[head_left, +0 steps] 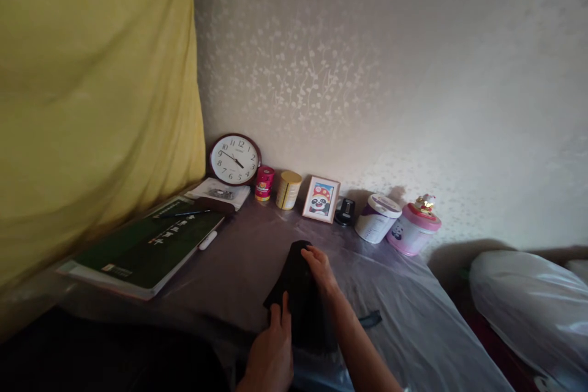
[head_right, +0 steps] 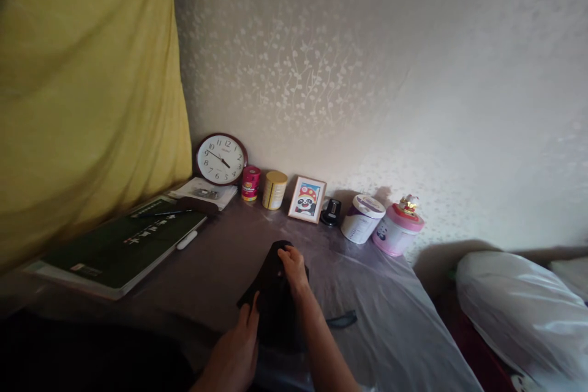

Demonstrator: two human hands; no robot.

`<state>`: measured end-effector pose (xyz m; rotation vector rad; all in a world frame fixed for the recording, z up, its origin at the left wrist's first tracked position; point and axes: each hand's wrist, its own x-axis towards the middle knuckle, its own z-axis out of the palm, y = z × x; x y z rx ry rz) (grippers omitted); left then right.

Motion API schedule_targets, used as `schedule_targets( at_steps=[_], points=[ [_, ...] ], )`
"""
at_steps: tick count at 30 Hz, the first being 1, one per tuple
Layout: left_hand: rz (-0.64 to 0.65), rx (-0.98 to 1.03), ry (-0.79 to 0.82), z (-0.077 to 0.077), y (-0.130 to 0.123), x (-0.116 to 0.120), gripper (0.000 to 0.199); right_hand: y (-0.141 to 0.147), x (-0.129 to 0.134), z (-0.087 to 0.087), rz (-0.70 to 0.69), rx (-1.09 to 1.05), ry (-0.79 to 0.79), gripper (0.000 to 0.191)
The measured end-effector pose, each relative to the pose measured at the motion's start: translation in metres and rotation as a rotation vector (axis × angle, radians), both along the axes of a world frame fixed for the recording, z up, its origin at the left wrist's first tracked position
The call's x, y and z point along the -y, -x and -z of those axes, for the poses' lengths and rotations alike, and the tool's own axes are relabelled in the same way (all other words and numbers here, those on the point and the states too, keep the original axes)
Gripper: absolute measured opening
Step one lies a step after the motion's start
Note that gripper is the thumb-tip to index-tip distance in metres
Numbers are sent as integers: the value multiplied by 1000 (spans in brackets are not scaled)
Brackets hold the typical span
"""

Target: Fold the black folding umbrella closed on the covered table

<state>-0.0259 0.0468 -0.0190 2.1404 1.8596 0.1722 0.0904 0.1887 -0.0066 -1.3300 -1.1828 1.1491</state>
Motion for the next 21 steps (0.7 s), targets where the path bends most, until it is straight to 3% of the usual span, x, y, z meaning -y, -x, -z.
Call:
schedule_targets(
  at_steps=[2, 5, 11, 15, 18, 21],
  points=[
    [3, 5, 6, 2, 1, -1, 64, 6, -3, 7, 24, 90, 11, 41],
    [-8, 28, 21, 1, 2, 0, 57, 15, -3, 10, -61, 234, -14, 37],
    [-1, 29, -37, -1, 12, 5, 49, 20, 10, 1, -195, 693, -219, 26],
    [-43, -5, -172, 2, 20, 6, 43, 21, 18, -1, -230, 799, -261, 24],
    [48, -7, -301, 0, 20, 6, 46, 22, 21, -2, -263, 818, -282, 23],
    [120, -26, -301, -3, 14, 4, 61, 23, 22, -4, -288, 810, -281, 22]
  ],
)
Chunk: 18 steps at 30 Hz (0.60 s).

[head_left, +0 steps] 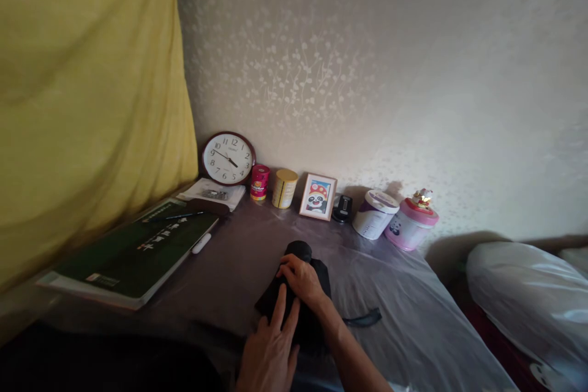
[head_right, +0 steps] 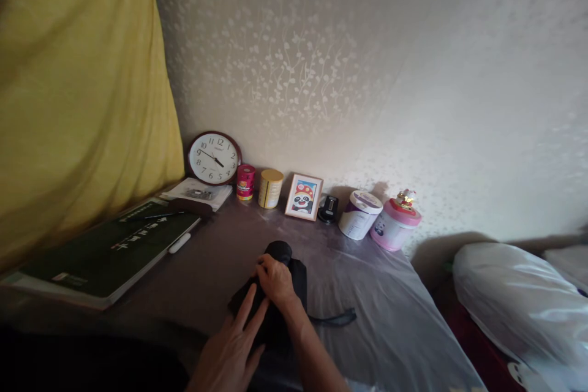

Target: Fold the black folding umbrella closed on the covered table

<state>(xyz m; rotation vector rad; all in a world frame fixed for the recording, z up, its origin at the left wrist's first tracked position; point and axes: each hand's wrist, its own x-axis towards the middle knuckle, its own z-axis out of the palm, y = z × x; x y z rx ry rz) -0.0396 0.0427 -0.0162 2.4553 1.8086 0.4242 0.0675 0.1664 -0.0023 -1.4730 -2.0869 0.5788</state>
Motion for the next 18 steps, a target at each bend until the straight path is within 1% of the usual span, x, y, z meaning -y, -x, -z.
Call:
schedule_targets(
  at_steps=[3, 6, 9, 12, 15, 18],
  points=[
    [-28, -14, 104, 2, -7, -3, 68, -1, 4, -3, -56, -49, 14, 21],
    [-81, 3, 180, 12, -12, -6, 66, -7, 17, -4, -176, -144, 16, 21],
    [-128, 38, 202, 23, -15, -8, 66, -17, 35, 1, -261, -203, -107, 22],
    [-150, 52, 218, 32, -19, -9, 67, -29, 43, 9, -298, -177, -263, 24],
    [-164, 44, 250, 36, -21, -11, 69, -39, 31, 17, -342, -63, -339, 24],
    [-160, 50, 316, 35, -19, -13, 71, -44, 3, 24, -331, 10, -358, 26]
  ],
)
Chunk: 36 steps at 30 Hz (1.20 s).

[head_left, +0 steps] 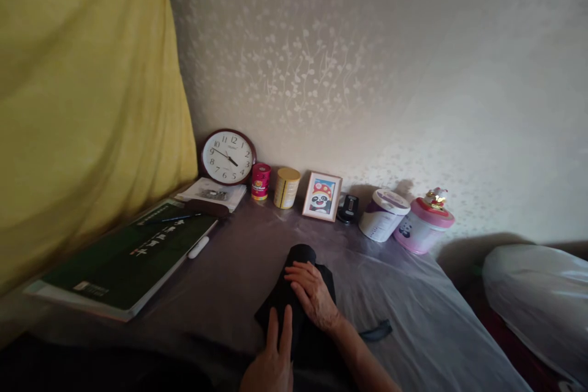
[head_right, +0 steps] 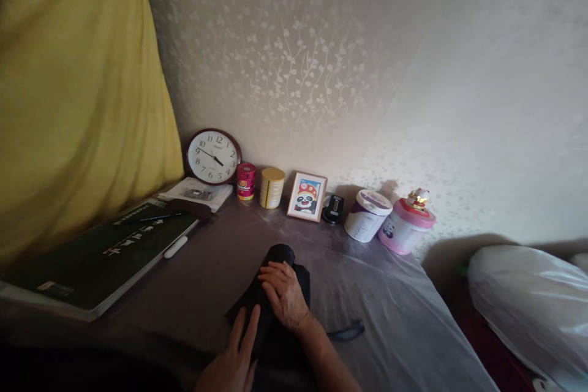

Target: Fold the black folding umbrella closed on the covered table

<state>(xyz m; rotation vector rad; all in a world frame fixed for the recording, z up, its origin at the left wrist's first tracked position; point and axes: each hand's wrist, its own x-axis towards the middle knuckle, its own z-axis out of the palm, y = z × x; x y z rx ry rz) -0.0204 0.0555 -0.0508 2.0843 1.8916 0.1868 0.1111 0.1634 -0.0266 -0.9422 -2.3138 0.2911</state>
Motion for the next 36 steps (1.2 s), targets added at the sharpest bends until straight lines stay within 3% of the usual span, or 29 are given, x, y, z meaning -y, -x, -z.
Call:
schedule_targets(
  at_steps=[7, 12, 15, 19, 23, 25, 31, 36],
  points=[
    [2, 86, 185, -14, 4, -5, 71, 1, -67, 13, 73, -52, 47, 34],
    [11, 110, 231, -22, 4, -5, 71, -8, -88, 16, 413, -106, 272, 30],
    [27, 135, 207, -26, 7, -2, 69, -33, -79, 15, 577, -130, 292, 27],
    [46, 171, 148, -29, 11, 3, 64, -73, -46, 15, 739, -172, 381, 37],
    [51, 191, 106, -32, 13, 7, 62, -86, -11, 16, 802, -379, 732, 36],
    [54, 202, 89, -33, 13, 7, 61, -80, 0, 16, 791, -409, 796, 38],
    [55, 228, 70, -31, 15, 8, 64, -52, 12, 13, 740, -269, 477, 44],
    [40, 289, 36, -23, 18, 8, 77, -45, 9, 16, 790, -217, 392, 37]
  ],
)
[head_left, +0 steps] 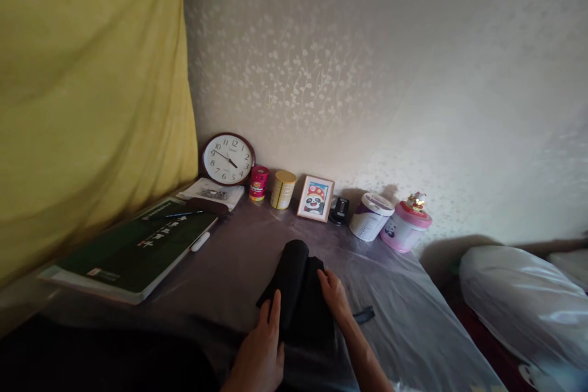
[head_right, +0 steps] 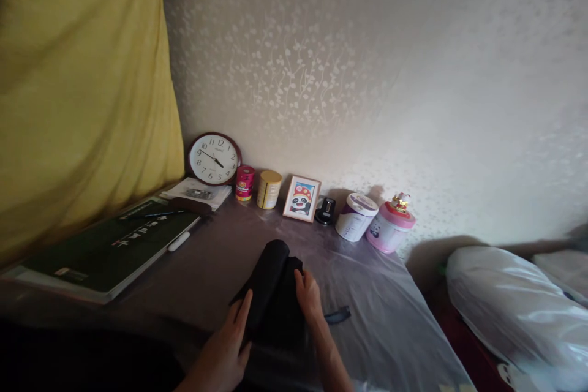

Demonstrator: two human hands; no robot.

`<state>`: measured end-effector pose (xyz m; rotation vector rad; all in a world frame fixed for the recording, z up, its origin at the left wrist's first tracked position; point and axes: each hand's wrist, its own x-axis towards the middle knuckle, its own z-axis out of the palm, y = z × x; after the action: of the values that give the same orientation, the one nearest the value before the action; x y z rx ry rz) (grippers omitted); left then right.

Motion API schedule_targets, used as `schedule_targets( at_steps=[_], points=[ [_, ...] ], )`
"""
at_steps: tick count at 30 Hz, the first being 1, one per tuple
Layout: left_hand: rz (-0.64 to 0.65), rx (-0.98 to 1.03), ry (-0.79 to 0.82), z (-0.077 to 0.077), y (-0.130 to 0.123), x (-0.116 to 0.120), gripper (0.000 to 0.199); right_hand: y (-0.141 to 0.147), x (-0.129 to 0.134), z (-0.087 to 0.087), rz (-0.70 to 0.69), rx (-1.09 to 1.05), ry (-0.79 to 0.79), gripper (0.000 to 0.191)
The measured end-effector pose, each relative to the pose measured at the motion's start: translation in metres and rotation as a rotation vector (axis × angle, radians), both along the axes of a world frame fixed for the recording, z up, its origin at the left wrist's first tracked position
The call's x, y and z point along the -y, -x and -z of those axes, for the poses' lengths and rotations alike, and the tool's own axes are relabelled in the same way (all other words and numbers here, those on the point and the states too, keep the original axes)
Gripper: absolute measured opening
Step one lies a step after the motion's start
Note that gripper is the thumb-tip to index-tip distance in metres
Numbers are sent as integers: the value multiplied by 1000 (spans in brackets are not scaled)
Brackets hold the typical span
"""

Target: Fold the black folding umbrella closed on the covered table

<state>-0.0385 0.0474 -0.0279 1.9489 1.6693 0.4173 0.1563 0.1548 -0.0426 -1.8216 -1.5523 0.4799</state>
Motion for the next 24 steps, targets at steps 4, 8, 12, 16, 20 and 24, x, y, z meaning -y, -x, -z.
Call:
schedule_targets(
  at_steps=[4, 8, 12, 16, 20, 24],
  points=[
    [-22, 27, -24, 1, 0, -1, 76, -3, 4, 7, -30, -34, -76, 38],
    [-20, -19, -4, -4, -1, -1, 75, -6, 11, 8, -46, -137, -62, 45],
    [-22, -56, 25, -9, -2, 1, 75, -1, 12, -3, -86, -269, -25, 49],
    [-17, -81, 37, -12, -1, 2, 76, 11, 6, -17, -114, -311, -75, 48],
    [0, -114, 50, -16, -1, 2, 76, 29, -8, -21, -148, -232, -145, 43],
    [9, -101, 56, -17, 0, 1, 76, 50, -24, -18, -112, -108, -157, 37]
  ],
)
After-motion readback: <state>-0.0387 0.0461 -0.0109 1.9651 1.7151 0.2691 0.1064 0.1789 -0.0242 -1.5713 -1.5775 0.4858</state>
